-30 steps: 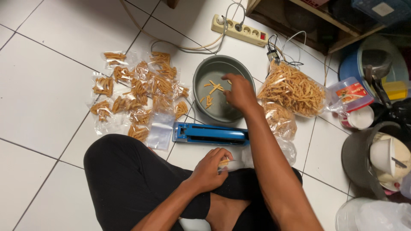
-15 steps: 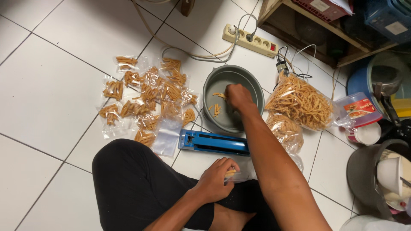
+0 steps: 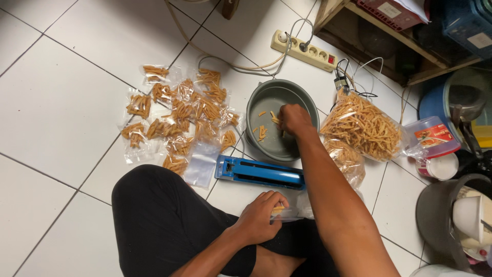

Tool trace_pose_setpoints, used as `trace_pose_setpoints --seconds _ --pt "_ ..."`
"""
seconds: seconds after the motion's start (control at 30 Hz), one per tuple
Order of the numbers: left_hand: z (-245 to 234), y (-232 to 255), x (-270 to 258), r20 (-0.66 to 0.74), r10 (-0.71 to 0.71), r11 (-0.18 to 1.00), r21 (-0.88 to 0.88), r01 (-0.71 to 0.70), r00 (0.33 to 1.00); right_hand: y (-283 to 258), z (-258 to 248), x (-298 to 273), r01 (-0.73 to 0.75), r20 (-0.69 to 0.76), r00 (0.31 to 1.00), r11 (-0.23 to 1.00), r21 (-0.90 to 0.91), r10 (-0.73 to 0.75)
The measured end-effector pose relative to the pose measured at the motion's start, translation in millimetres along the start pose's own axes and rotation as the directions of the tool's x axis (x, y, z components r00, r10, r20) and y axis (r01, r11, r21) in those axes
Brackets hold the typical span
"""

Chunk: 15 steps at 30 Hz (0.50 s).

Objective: The person picks up snack pieces from a bowl by hand, places them into small plastic bags, and seals each bag using a manual heat-sealing machine.

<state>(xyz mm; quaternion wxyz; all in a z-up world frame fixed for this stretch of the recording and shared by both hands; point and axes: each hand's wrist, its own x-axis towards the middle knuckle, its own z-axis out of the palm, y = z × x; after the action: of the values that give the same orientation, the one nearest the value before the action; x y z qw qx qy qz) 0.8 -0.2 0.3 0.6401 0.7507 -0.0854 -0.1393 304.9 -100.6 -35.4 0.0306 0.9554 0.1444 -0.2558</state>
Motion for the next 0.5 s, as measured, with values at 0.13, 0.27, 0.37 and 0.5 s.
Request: trace_pose_setpoints --seconds 0.13,0.27,0.37,0.5 --pt "-1 0 0 -0.023 0.029 1.0 -0.012 -0.029 0.999 -19 -10 -13 0.027 -0.023 0.999 0.999 -0.027 -0.028" --pt "-2 3 -1 -0.005 -0.008 1.0 -0.006 0.008 1.0 -37 -28 -36 -0.016 0.061 0.998 0.998 -0.066 0.02" --pt "1 -1 0 -0.034 0.008 1.0 0.013 -0.008 0.999 -35 -21 -35 -0.017 0.046 0.999 0.997 -0.072 0.021" --pt "5 -9 0 -0.084 0.063 0.998 0.028 -0.061 0.994 -42 -26 -42 -0.05 0.058 0.997 0.997 -0.064 0.054"
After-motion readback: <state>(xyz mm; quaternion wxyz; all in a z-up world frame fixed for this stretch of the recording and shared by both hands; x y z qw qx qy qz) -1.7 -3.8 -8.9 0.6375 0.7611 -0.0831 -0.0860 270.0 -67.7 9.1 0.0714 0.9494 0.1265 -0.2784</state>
